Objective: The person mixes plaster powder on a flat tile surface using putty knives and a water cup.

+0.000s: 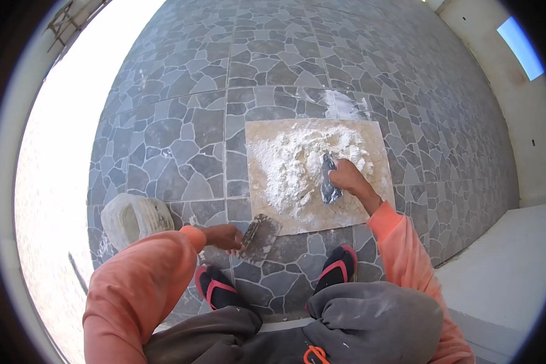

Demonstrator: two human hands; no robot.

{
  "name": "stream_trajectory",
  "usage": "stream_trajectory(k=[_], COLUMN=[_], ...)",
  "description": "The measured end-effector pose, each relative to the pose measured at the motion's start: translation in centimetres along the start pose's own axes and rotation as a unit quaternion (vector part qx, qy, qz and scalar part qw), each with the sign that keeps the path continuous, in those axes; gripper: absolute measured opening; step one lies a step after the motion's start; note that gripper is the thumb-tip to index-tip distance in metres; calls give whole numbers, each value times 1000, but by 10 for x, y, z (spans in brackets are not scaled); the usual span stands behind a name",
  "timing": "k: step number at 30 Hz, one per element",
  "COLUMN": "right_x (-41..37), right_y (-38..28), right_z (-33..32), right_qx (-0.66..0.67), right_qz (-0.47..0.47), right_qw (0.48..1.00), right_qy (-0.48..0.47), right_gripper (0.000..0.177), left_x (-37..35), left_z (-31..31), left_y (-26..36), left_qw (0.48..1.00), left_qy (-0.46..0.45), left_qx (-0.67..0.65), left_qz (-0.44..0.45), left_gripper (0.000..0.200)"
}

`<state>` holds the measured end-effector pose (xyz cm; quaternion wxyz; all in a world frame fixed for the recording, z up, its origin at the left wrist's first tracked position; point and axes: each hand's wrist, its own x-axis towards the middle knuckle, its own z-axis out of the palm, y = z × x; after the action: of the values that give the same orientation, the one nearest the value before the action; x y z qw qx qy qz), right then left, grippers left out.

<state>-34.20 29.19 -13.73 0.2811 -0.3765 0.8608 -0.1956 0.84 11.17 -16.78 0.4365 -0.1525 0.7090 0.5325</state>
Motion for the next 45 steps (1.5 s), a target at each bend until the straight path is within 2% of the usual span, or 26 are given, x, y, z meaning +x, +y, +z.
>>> stream_trajectory(k=[3, 6, 9, 15, 17, 21, 22, 24, 28, 31, 40, 45], right_x=[5, 3, 2, 2, 0, -3, -1, 9, 23, 22, 37, 38], right_y=[-8, -24, -39, -70, -76, -98, -97, -92, -79, -72, -48, -28], right_z=[1, -4, 0, 10, 10, -27, -38, -58, -77, -70, -47, -62], right_qx=[84, 73, -1, -144, -180, -263, -279, -359, -509, -543, -574, -565], right_qz=[-10, -21, -23, -33, -62, -87, -114, -196, -360, -459, -488, -489], right_qw=[996, 997, 1000, 988, 979, 953, 949, 909, 780, 701, 643, 648], right_qy=[-26, -29, 5, -48, -69, -120, -95, -76, -62, -64, -140, -149], right_gripper=[29, 29, 30, 31, 31, 31, 30, 23, 14, 9, 15, 15], left_x=[0, 1, 2, 4, 4, 6, 5, 3, 1, -3, 3, 5], left_z=[-2, -2, -2, 0, -1, -1, -1, 0, 0, -1, 2, 3], left_y=[0, -1, -2, -5, -7, -10, -8, -5, -3, 0, -3, 0], left_qw=[1000, 1000, 1000, 1000, 1000, 1000, 1000, 1000, 1000, 1000, 1000, 999], left_qy=[0, 2, 3, 5, 4, 1, 3, 2, -2, -4, -7, -2], left_qx=[8, 17, 9, 6, 2, -10, -9, -6, 2, -14, -20, -34], left_qz=[3, 1, -4, -2, 0, 2, 0, 1, 14, 5, -19, -13], left_gripper=[29, 29, 29, 30, 30, 30, 30, 30, 31, 32, 33, 33])
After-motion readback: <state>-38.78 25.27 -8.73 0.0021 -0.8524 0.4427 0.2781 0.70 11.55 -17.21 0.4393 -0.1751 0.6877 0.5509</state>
